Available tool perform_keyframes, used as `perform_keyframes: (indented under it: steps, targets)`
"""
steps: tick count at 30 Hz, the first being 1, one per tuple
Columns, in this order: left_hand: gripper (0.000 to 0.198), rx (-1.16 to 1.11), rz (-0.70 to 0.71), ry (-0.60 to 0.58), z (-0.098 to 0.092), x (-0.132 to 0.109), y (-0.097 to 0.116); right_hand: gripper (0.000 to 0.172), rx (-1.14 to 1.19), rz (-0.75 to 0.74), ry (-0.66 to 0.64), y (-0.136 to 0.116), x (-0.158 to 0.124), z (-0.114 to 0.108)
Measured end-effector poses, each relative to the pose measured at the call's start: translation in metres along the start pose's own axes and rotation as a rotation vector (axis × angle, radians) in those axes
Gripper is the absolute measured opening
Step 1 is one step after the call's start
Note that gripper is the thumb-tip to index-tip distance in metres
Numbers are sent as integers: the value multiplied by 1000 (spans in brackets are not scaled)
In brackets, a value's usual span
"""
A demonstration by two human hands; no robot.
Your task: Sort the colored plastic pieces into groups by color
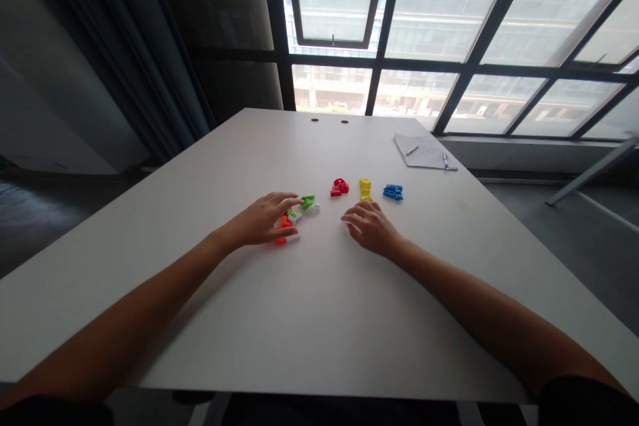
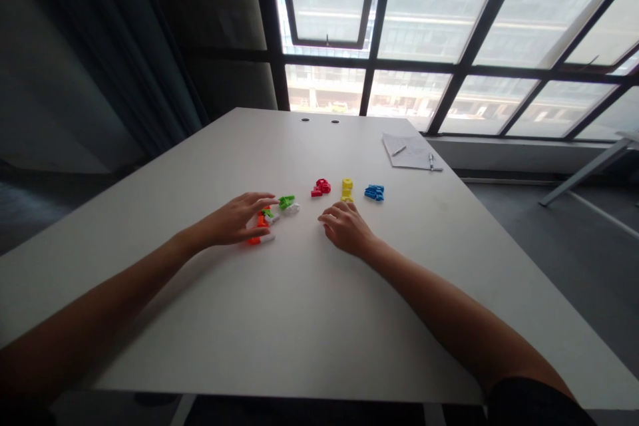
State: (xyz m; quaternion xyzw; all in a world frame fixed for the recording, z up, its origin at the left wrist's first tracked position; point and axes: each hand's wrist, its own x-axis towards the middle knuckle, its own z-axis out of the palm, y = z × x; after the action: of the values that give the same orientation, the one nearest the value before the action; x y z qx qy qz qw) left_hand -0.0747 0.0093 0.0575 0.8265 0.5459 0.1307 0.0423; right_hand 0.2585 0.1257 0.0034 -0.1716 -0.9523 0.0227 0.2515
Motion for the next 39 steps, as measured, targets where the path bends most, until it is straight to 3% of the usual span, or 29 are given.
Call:
perform_keyframes:
  steps: [5,9,11,14,23,30,35,39]
  targets:
    - [107,-56,-69,-71,23,-23,-24,41,88,-120,-36,-31,22,13]
    - [109,-110,-140,60,35,-35,-27,59,148,-177,-58,-50,50,28]
    - [106,-153,-163,106,36,-40,-25,63,145,-211,-83,-55,63,36]
    - [100,-195,-177,124,35,-43,-21,55,125,-218,-115,-55,71,45]
    - [72,-276,-139,119,34,-36,4,31,182,-63,-21,-47,51,38]
    - [60,-326,-20,84,41,-31,24,45,235,149,158,-38,54,46]
    - [37,-332,81,114,44,-29,29,58,194,111,29,-32,56,48]
    - [32,-298,95,107,44,-29,30,50,149,144,8,-34,57,48]
